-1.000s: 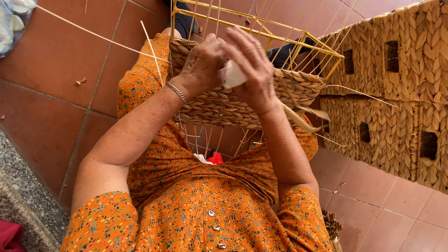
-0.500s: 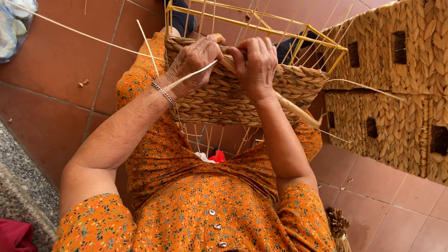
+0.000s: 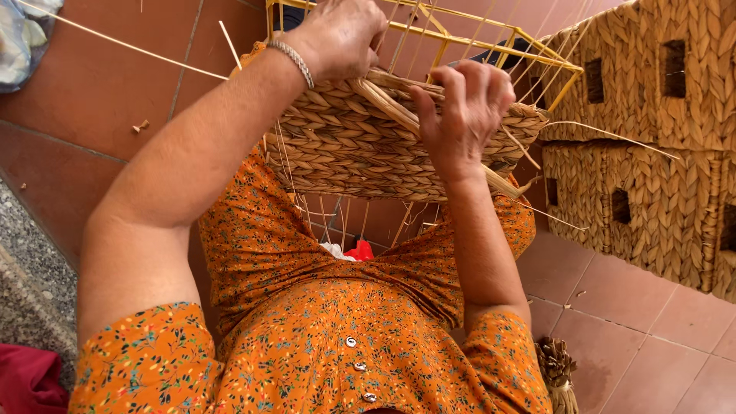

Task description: The person sits on the floor weaving a water hyacinth basket around a bamboo frame. They pick up dried strands, fold and wrap them over the woven rim, tuck the ends into the weave, and press the wraps tight, working around the basket edge.

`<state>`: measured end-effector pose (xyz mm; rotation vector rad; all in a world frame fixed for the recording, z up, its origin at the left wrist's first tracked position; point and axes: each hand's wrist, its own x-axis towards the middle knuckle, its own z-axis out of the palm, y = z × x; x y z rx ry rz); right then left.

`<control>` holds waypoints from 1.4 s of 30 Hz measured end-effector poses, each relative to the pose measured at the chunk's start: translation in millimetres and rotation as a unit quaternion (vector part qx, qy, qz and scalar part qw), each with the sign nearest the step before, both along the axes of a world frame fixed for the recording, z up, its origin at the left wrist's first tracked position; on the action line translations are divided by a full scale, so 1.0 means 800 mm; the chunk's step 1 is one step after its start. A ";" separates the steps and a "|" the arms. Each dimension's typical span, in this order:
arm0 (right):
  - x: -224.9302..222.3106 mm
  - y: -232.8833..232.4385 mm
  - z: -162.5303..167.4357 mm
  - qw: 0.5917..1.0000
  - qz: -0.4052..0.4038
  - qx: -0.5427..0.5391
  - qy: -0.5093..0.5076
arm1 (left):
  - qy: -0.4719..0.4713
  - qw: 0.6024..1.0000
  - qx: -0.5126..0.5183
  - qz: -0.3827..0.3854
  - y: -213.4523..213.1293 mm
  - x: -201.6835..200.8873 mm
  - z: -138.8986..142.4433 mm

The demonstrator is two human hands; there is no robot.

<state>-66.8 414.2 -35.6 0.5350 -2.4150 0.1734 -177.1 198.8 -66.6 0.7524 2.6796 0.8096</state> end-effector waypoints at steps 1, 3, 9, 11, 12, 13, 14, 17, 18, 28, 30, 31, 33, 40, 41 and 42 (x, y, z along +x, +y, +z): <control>0.009 0.003 0.006 0.999 0.026 -0.017 -0.042 | -0.121 0.992 0.001 0.026 -0.001 -0.003 0.002; 0.024 0.005 0.009 0.988 0.077 -0.052 -0.126 | -0.143 0.989 0.005 0.023 -0.004 -0.003 0.005; 0.042 0.012 0.001 0.967 0.078 -0.117 -0.211 | 0.196 0.975 0.097 0.040 -0.014 0.053 0.016; 0.042 0.012 0.002 0.960 0.088 -0.152 -0.218 | 0.251 0.937 0.231 0.073 -0.032 0.093 0.016; 0.041 0.010 0.003 0.956 0.090 -0.169 -0.221 | 0.227 0.934 0.254 0.108 -0.033 0.113 0.013; 0.041 0.008 0.003 0.958 0.090 -0.167 -0.213 | 0.201 0.929 0.276 0.144 -0.030 0.133 0.008; 0.038 0.004 0.005 0.960 0.092 -0.164 -0.207 | 0.173 0.921 0.298 0.183 -0.024 0.146 0.002; 0.027 -0.008 0.006 0.962 0.103 -0.154 -0.200 | -0.088 0.913 0.339 0.208 0.008 0.169 -0.022; 0.024 -0.013 0.005 0.962 0.109 -0.153 -0.198 | -0.161 0.878 0.389 0.228 0.019 0.174 -0.030; -0.013 -0.030 -0.014 0.971 0.150 -0.029 -0.186 | -0.333 0.670 0.572 0.337 0.058 0.170 -0.058; -0.020 -0.025 -0.017 0.962 0.163 -0.041 -0.216 | -0.319 0.664 0.589 0.333 0.063 0.170 -0.063; -0.021 -0.022 -0.019 0.957 0.176 -0.049 -0.227 | -0.310 0.661 0.597 0.331 0.065 0.169 -0.066; -0.024 -0.017 -0.021 0.946 0.201 -0.065 -0.247 | -0.310 0.664 0.584 0.349 0.068 0.168 -0.073; -0.029 -0.012 -0.030 0.933 0.225 -0.097 -0.263 | -0.260 0.683 0.578 0.363 0.079 0.165 -0.080; -0.030 -0.012 -0.030 0.930 0.214 -0.107 -0.279 | -0.241 0.695 0.574 0.360 0.080 0.165 -0.078; -0.030 -0.011 -0.029 0.926 0.201 -0.118 -0.296 | -0.223 0.707 0.569 0.357 0.078 0.164 -0.075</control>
